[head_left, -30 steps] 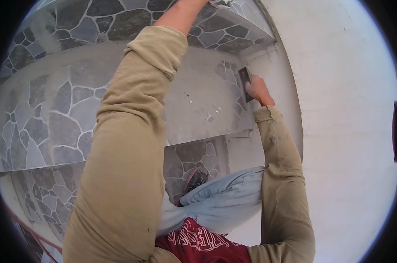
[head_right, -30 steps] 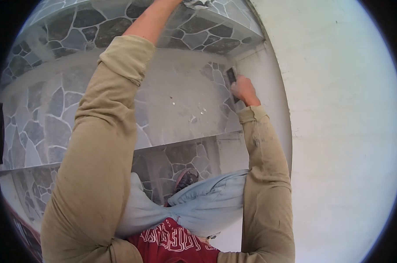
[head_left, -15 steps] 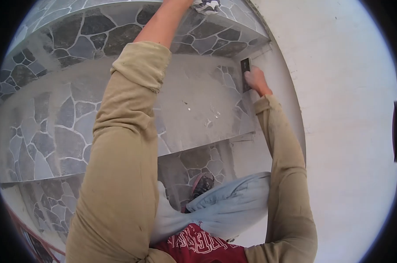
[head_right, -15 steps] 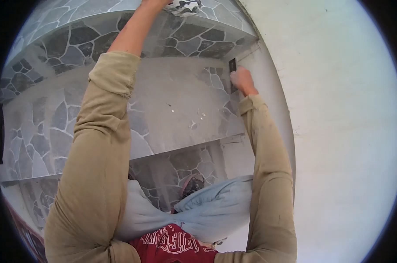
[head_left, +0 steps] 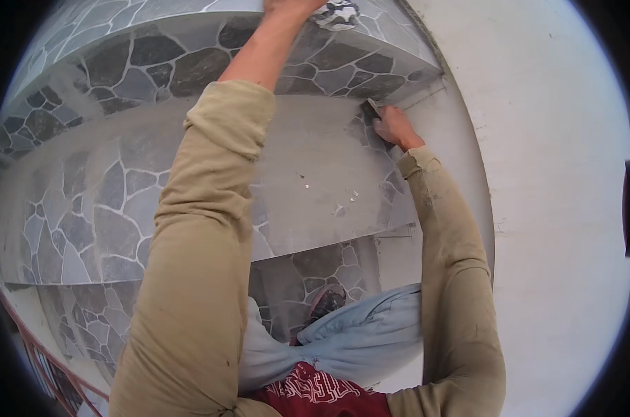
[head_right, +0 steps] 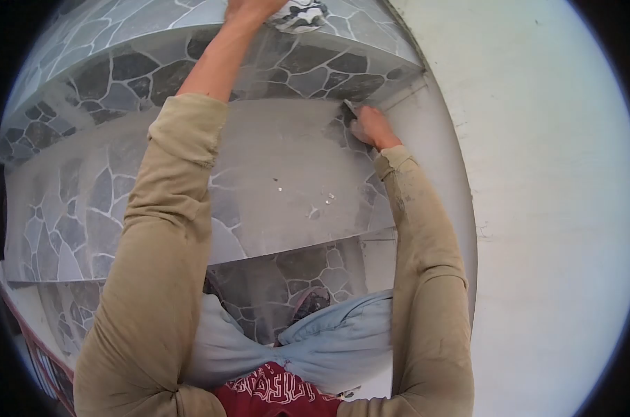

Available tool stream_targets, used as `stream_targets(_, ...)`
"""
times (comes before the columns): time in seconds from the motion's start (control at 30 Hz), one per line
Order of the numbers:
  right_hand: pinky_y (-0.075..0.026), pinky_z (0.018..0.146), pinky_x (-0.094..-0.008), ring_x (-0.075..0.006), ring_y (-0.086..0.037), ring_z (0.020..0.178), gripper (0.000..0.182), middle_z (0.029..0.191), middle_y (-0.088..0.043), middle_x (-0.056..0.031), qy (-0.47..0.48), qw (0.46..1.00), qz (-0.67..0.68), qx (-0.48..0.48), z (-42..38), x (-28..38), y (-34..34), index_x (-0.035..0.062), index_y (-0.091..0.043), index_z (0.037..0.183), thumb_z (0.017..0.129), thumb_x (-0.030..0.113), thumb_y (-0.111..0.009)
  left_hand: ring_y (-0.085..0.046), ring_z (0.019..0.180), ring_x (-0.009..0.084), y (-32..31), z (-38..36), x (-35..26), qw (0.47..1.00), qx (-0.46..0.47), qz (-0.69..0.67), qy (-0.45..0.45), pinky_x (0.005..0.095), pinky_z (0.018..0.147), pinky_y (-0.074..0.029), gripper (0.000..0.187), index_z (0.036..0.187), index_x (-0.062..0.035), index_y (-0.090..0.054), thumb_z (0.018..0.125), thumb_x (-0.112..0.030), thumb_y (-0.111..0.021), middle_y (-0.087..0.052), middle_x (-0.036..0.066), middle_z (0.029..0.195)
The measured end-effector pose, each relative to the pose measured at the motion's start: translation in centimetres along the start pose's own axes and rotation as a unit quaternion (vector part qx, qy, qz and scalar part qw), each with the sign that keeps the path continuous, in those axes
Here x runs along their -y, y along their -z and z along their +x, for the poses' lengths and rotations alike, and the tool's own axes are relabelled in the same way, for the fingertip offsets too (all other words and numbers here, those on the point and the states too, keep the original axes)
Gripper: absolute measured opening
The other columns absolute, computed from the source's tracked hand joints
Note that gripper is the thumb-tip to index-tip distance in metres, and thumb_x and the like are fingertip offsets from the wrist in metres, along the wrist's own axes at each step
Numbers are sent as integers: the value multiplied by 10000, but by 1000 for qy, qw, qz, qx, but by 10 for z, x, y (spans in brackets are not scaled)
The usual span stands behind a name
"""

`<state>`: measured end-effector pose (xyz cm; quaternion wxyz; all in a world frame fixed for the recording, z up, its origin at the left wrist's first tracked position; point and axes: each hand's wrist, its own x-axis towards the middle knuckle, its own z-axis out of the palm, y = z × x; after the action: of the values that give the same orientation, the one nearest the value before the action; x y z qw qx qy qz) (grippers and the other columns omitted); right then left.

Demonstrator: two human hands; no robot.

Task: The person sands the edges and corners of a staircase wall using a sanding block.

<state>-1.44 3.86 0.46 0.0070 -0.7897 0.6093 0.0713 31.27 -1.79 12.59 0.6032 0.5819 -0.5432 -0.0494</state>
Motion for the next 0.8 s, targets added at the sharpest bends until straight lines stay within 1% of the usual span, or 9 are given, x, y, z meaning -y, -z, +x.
stream_targets(0.07, -526, 887, -500, -441, -660, 1003, 311, 1012, -692, -273, 18, 998, 13, -51, -4, 7, 24, 20, -706, 1057, 797, 172, -627, -674, 945, 403, -11, 3, 14, 998, -15, 6, -58, 492, 866, -516, 256, 899, -59, -734, 807, -238, -576, -715, 211, 956)
stream_targets(0.13, -528, 874, -496, -438, -662, 987, 303, 1008, -695, -261, 50, 994, 31, -89, -3, 16, 42, 38, -711, 1059, 798, 169, -630, -676, 942, 400, 3, -2, 5, 999, 7, -5, -46, 488, 860, -518, 251, 889, -62, -733, 801, -237, -576, -716, 209, 948)
stream_targets(0.2, -534, 849, -480, -403, -674, 959, 263, 1006, -706, -224, 160, 949, 37, -270, -1, 5, 57, 52, -719, 1042, 809, 134, -627, -677, 940, 397, 15, -8, 2, 999, 33, -12, -28, 484, 854, -520, 247, 880, -65, -733, 795, -237, -576, -718, 206, 940)
stream_targets(0.3, -537, 821, -453, -361, -679, 949, 275, 1032, -712, -176, 179, 926, 28, -332, 3, -2, 54, 89, -729, 1060, 809, 82, -618, -679, 923, 403, 10, -8, -2, 999, 31, -18, -21, 482, 838, -522, 237, 864, -69, -731, 781, -229, -577, -717, 206, 926)
stream_targets(0.5, -540, 770, -441, -361, -688, 885, 283, 953, -722, -157, 113, 935, -9, -335, 35, -6, -43, 119, -757, 1001, 773, 23, -618, -678, 912, 416, 11, -5, -3, 999, 10, -21, -24, 489, 831, -526, 246, 879, -66, -728, 782, -231, -574, -714, 212, 909)
stream_targets(0.53, -540, 770, -441, -361, -688, 885, 283, 953, -722, -157, 113, 936, -5, -333, 36, -8, -44, 119, -757, 1001, 773, 23, -618, -677, 934, 409, 13, -7, -4, 999, 13, -13, -27, 485, 843, -524, 248, 883, -69, -729, 783, -231, -570, -715, 210, 926)
stream_targets(0.6, -541, 768, -462, -389, -683, 853, 283, 896, -709, -186, 92, 970, 78, -209, 25, -8, -31, 95, -754, 979, 760, 2, -601, -676, 956, 401, 9, -9, -3, 999, 25, -8, -37, 482, 854, -523, 250, 886, -72, -730, 785, -231, -566, -716, 208, 943)
stream_targets(0.7, -539, 777, -476, -404, -678, 851, 323, 906, -700, -207, 132, 981, 14, -143, 8, -12, -34, 84, -747, 1013, 744, -8, -593, -671, 988, 388, 10, -3, -6, 999, 35, 20, -27, 471, 878, -516, 246, 881, -75, -731, 788, -230, -563, -715, 202, 976)
stream_targets(0.8, -540, 786, -475, -405, -678, 846, 330, 915, -703, -204, 126, 980, 71, -139, -8, 5, -10, 96, -754, 1017, 731, 8, -614, -673, 980, 379, 11, -7, -4, 999, 33, 0, -23, 467, 889, -513, 240, 869, -75, -727, 793, -235, -565, -715, 195, 985)
